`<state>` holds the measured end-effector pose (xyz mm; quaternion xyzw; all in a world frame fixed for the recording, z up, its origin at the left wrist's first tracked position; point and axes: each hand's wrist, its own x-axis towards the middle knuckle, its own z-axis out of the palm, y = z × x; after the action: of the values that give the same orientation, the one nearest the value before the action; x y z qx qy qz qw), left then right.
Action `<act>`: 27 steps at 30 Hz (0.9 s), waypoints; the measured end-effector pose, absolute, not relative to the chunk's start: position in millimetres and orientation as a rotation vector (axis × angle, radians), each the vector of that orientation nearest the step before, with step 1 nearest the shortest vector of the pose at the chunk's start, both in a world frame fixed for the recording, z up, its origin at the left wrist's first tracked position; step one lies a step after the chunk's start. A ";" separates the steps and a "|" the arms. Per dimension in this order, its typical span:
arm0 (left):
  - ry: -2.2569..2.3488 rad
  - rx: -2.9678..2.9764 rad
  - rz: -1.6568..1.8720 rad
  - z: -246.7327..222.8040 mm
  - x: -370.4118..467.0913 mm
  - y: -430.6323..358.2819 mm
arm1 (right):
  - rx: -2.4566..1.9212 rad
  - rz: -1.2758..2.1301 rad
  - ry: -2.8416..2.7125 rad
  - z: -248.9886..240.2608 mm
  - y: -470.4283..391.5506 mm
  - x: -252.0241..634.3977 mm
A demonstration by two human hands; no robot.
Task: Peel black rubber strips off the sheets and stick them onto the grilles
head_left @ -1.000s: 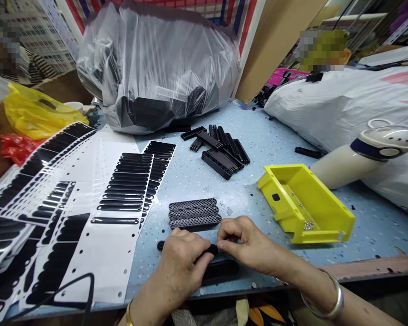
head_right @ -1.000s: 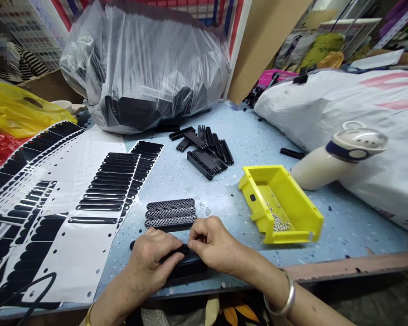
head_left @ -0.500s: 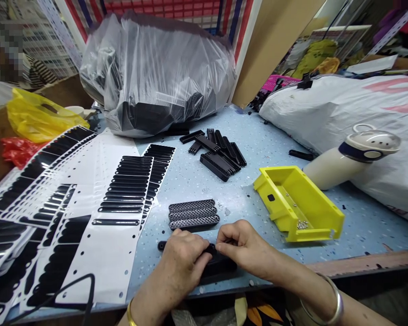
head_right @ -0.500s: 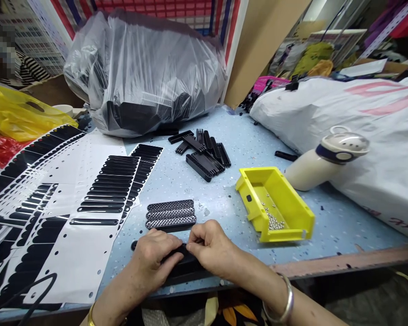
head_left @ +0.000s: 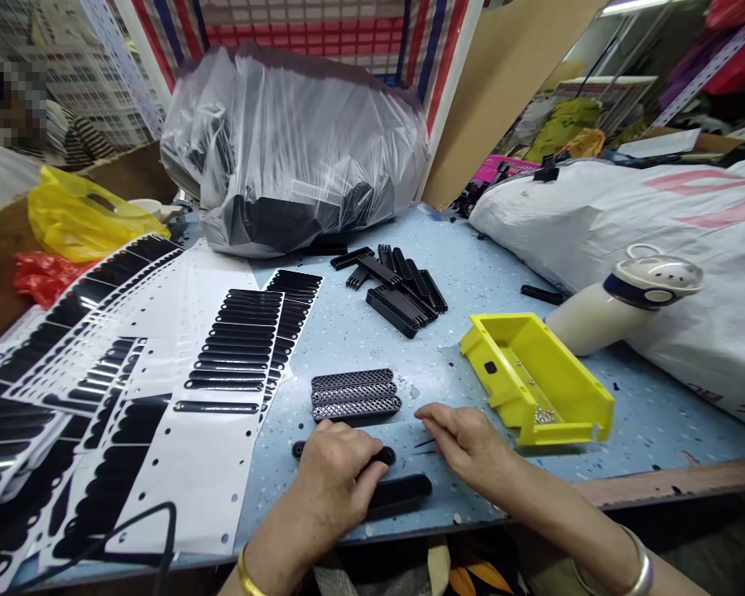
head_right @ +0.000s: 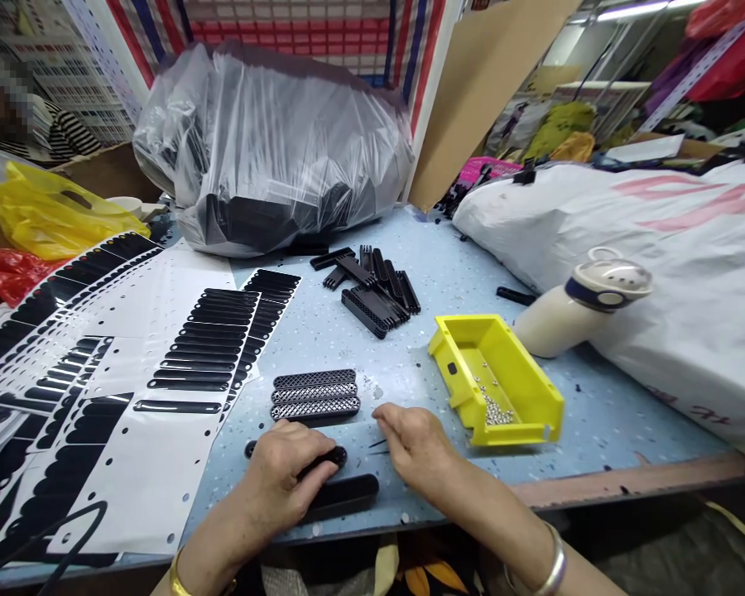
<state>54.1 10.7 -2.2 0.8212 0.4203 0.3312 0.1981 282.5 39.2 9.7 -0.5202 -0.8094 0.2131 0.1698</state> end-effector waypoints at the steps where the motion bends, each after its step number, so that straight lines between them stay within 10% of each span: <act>1: 1.175 2.301 0.932 -2.4 54.1 11.0 | -1.491 0.460 -2.320 4.8 40.4 289.0; 7: 1.173 2.313 0.963 -1.3 54.6 11.6 | -1.405 0.053 -2.333 7.4 37.8 298.1; 19: 1.188 2.265 0.919 -0.8 56.2 11.3 | -1.477 1.249 -1.854 19.6 26.1 233.1; 27: 1.194 2.377 1.375 7.3 23.6 -4.6 | -1.542 1.318 -1.727 17.7 28.4 229.7</act>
<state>23.6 -4.6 7.3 0.7916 0.3976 0.4580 0.0736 229.7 28.4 17.7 -0.5624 -0.6298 0.4809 0.2365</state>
